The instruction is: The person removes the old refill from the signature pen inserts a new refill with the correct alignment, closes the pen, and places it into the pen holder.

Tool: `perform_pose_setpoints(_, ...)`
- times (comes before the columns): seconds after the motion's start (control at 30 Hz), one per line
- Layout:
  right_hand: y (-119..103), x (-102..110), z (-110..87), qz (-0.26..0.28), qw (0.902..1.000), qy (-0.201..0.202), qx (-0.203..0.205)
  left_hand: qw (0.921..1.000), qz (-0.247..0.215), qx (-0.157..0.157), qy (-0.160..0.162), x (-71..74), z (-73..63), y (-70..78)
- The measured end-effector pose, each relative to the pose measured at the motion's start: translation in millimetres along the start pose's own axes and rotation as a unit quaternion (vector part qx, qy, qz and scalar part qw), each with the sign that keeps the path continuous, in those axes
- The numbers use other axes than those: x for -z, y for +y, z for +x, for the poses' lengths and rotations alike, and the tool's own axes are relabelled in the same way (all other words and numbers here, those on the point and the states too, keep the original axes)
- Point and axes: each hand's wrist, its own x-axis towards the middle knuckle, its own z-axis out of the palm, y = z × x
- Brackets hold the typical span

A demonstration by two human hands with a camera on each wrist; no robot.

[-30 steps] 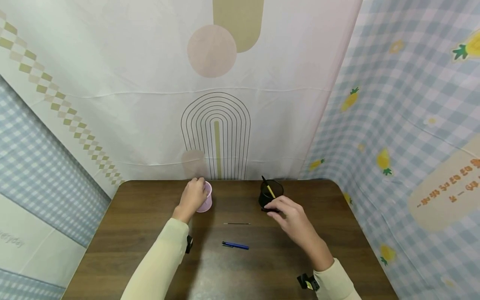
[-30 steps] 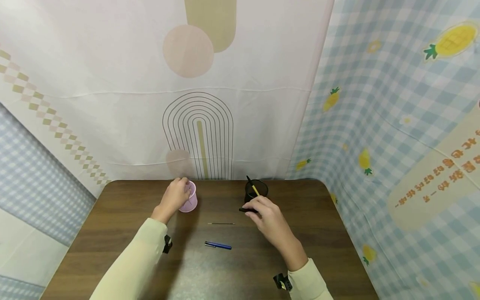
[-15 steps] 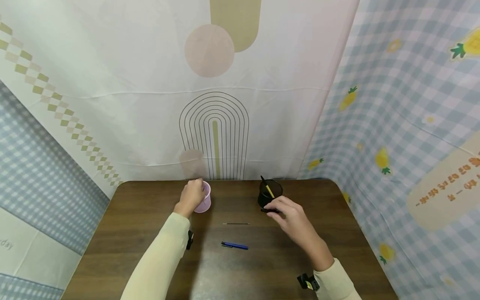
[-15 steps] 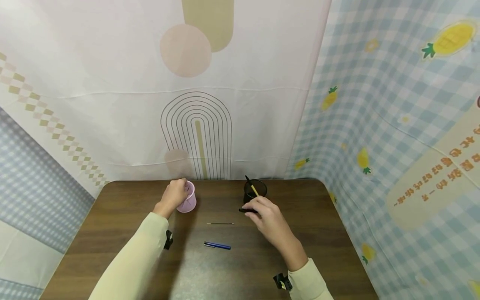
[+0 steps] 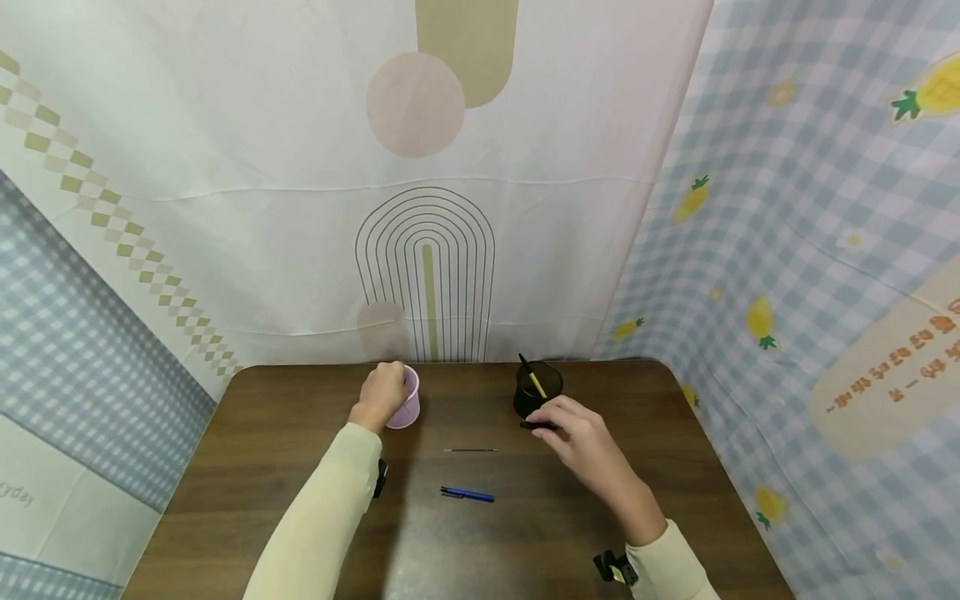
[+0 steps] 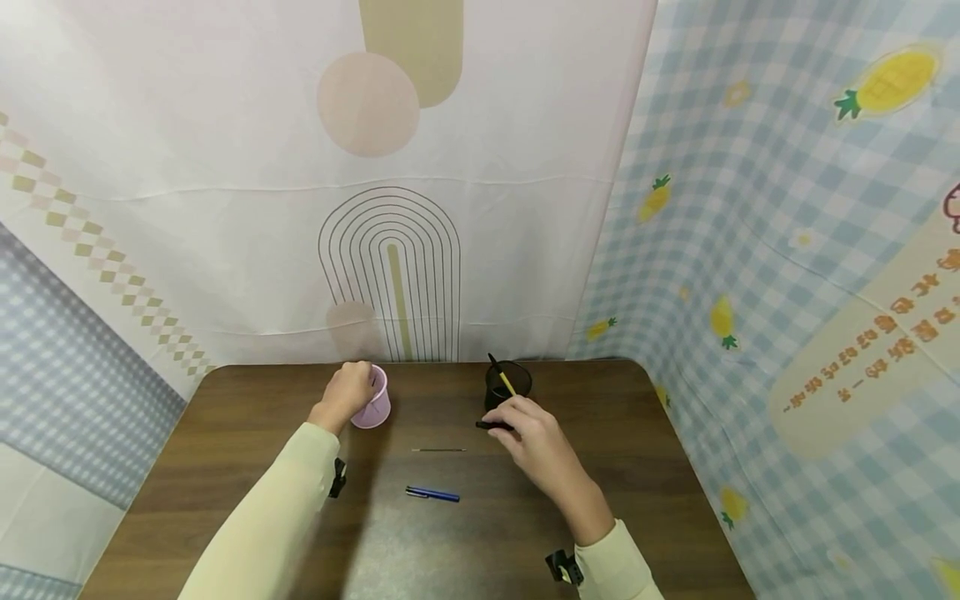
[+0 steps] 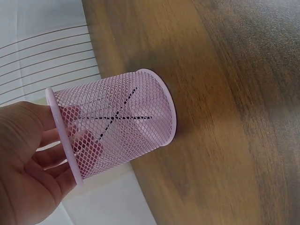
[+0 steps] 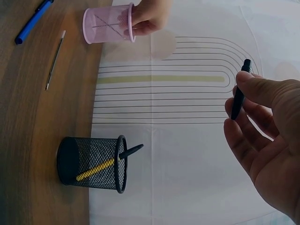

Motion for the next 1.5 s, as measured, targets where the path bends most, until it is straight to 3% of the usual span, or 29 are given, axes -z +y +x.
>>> perform_pose_setpoints(0.9, 0, 1, -1.9, 0.000, 1.0000, 0.002, 0.003, 0.9983, 0.009, 0.018, -0.055, -6.0, 13.8, -1.7)
perform_pose_setpoints(1.5, 2, 0, -1.3, 0.005, 1.0000, -0.002, 0.008, 0.9984, -0.009, 0.037, -0.041, -9.9, 17.0, -0.2)
